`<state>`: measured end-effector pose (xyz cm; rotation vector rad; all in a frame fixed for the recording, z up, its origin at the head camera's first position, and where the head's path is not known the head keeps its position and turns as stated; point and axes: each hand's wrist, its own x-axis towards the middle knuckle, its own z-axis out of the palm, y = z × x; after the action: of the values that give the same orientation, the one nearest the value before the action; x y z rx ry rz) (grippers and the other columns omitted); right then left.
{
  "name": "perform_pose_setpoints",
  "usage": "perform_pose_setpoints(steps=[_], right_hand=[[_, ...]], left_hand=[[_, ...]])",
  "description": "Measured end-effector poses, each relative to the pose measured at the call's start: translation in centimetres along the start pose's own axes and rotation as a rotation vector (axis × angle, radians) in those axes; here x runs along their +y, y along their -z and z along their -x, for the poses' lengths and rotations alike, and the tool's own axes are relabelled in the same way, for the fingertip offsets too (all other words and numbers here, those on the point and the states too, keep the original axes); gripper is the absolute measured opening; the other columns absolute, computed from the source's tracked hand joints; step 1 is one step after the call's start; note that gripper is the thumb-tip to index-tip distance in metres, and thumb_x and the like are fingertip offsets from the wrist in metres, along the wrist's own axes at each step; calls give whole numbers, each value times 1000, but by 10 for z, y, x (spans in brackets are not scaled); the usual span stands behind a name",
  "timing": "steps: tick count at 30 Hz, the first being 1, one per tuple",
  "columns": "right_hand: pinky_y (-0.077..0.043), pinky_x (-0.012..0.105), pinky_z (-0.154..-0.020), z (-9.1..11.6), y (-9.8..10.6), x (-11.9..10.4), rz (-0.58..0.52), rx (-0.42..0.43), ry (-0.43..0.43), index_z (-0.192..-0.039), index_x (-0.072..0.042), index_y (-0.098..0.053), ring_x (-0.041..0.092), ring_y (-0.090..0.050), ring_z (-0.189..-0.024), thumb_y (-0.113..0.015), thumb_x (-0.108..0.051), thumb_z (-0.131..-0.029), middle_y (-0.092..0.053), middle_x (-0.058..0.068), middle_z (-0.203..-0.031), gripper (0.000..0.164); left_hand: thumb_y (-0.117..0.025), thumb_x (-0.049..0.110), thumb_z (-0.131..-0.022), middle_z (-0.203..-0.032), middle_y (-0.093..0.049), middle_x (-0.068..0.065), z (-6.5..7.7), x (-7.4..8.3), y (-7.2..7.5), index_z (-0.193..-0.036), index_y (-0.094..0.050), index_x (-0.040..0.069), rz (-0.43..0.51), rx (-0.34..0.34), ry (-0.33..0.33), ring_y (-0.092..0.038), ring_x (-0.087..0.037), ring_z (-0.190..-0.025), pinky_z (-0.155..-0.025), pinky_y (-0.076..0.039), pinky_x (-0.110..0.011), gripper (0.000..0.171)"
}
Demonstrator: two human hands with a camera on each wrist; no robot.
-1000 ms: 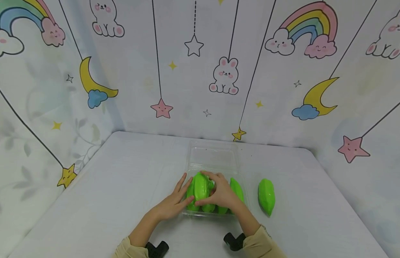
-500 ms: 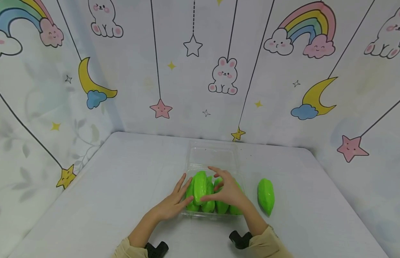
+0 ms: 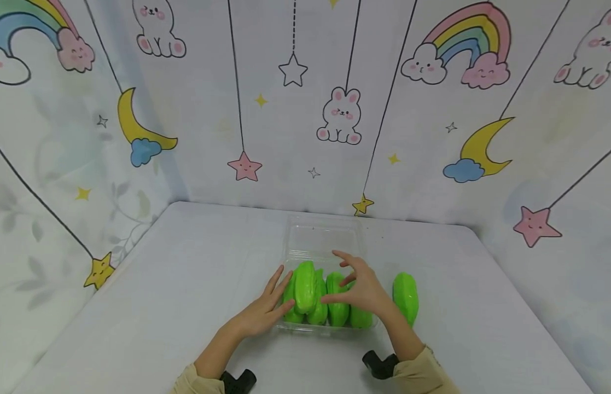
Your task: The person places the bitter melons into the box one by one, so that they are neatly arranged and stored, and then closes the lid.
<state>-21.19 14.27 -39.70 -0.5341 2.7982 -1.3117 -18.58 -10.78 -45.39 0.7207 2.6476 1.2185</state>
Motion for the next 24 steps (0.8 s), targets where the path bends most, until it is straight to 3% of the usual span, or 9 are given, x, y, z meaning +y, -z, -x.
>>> perform_pose_setpoints(steps=[10,18,24], right_hand=[[-48,37,-72,6,23,7,54,44,-28,-139,-22,-39,18,-59,-78,-86,-37,-57,-48,12,-120,95],[-48,31,-63,12,38,16,72,56,-70,-139,-24,-38,28,-59,-86,-85,-41,-57,-47,12,-121,96],[-48,34,-66,17,50,26,111,72,-72,-139,-20,-38,28,-59,-87,-84,-42,-60,-47,14,-121,95]], left_hand=[[-35,42,-98,-152,9,-9,-1,-1,-1,-149,-5,17,1,0,-6,-19,-42,-132,-93,-31,-62,64],[-36,42,-98,-152,10,-9,0,-1,0,-149,-5,15,10,-2,-7,-19,-41,-132,-93,-31,-62,65],[-36,41,-98,-152,10,-10,1,0,1,-149,-5,18,14,1,-15,-19,-43,-132,-93,-31,-63,64]])
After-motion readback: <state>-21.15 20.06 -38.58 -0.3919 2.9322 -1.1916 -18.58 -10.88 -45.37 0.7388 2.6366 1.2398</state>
